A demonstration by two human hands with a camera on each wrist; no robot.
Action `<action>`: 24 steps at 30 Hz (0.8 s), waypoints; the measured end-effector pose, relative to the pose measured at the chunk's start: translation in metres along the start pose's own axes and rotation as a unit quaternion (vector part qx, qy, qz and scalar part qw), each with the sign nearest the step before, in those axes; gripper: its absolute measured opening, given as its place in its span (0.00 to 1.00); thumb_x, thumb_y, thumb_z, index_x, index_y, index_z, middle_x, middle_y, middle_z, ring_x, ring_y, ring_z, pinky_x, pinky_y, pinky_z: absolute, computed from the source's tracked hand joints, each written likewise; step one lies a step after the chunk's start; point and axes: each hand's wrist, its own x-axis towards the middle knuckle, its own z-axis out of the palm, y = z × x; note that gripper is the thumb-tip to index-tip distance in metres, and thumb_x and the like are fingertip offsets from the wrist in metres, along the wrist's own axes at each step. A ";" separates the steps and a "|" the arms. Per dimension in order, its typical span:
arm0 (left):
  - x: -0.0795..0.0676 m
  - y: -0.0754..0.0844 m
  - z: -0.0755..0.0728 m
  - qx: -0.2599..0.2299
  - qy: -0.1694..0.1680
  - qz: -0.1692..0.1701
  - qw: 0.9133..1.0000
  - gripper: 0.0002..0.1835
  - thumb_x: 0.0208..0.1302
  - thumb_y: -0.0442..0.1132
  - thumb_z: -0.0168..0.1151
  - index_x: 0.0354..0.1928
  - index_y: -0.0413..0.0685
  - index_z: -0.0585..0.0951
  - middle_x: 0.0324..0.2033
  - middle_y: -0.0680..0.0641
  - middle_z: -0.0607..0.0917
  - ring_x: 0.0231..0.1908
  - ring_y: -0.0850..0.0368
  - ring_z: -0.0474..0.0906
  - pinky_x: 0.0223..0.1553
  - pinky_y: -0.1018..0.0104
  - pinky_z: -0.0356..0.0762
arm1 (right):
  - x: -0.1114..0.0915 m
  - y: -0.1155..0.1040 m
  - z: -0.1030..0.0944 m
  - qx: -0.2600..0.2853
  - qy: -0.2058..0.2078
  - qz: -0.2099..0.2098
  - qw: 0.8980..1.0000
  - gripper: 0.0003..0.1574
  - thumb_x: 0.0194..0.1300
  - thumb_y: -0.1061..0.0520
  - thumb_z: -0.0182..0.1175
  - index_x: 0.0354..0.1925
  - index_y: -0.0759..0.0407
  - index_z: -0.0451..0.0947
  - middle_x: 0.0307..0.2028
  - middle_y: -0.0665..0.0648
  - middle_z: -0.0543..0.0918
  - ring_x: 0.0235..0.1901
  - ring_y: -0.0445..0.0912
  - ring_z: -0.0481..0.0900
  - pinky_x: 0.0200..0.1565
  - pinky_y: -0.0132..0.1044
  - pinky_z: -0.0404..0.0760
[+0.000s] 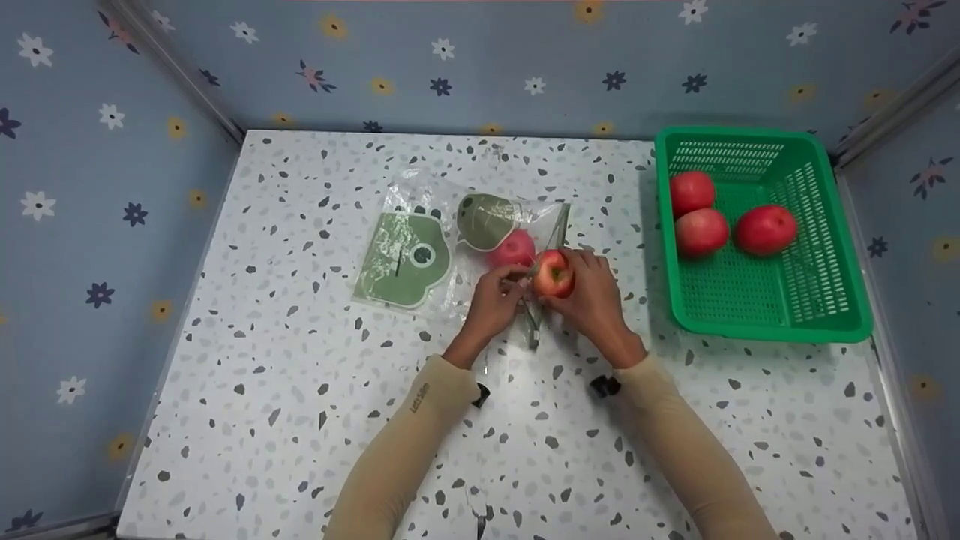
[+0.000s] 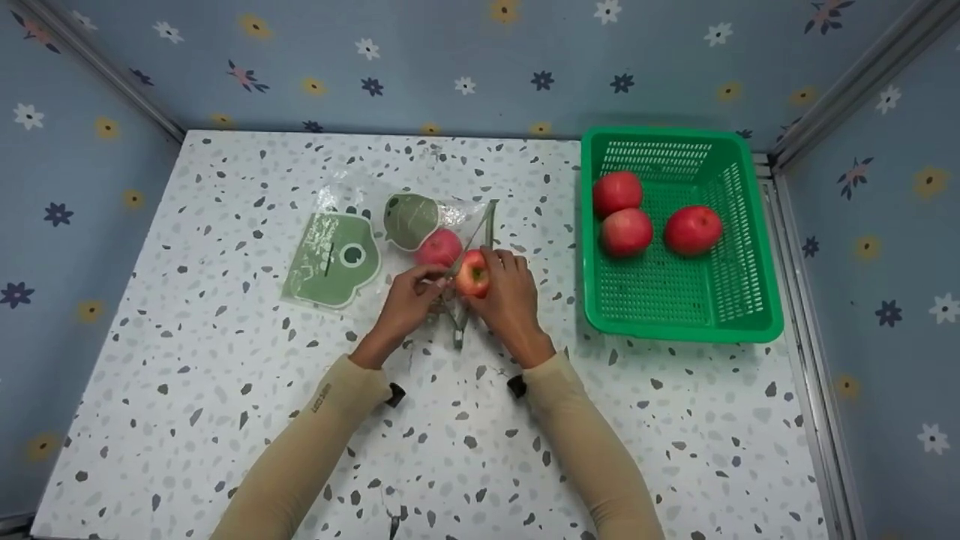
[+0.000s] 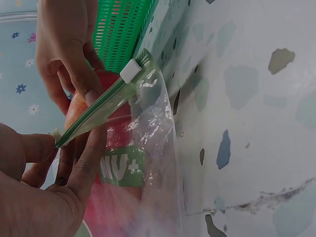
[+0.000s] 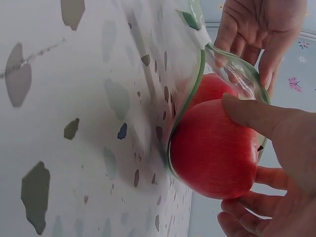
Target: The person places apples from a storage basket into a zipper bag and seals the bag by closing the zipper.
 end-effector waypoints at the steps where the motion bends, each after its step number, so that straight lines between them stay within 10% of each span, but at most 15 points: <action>1: 0.000 0.000 0.000 0.005 0.000 0.000 1.000 0.12 0.76 0.27 0.56 0.55 0.30 0.83 0.47 0.35 0.86 0.37 0.51 0.83 0.33 0.70 0.82 | 0.001 0.000 0.001 0.000 0.000 0.001 1.000 0.52 0.52 0.51 0.85 0.70 0.63 0.73 0.61 0.68 0.80 0.59 0.64 0.75 0.58 0.56 0.79; 24: 0.000 0.002 -0.001 0.028 -0.003 0.043 0.999 0.13 0.75 0.27 0.58 0.55 0.27 0.83 0.49 0.32 0.86 0.38 0.51 0.82 0.36 0.73 0.80 | 0.006 0.000 0.017 0.034 -0.004 0.016 0.999 0.50 0.58 0.53 0.81 0.72 0.66 0.70 0.65 0.68 0.77 0.62 0.63 0.72 0.62 0.55 0.77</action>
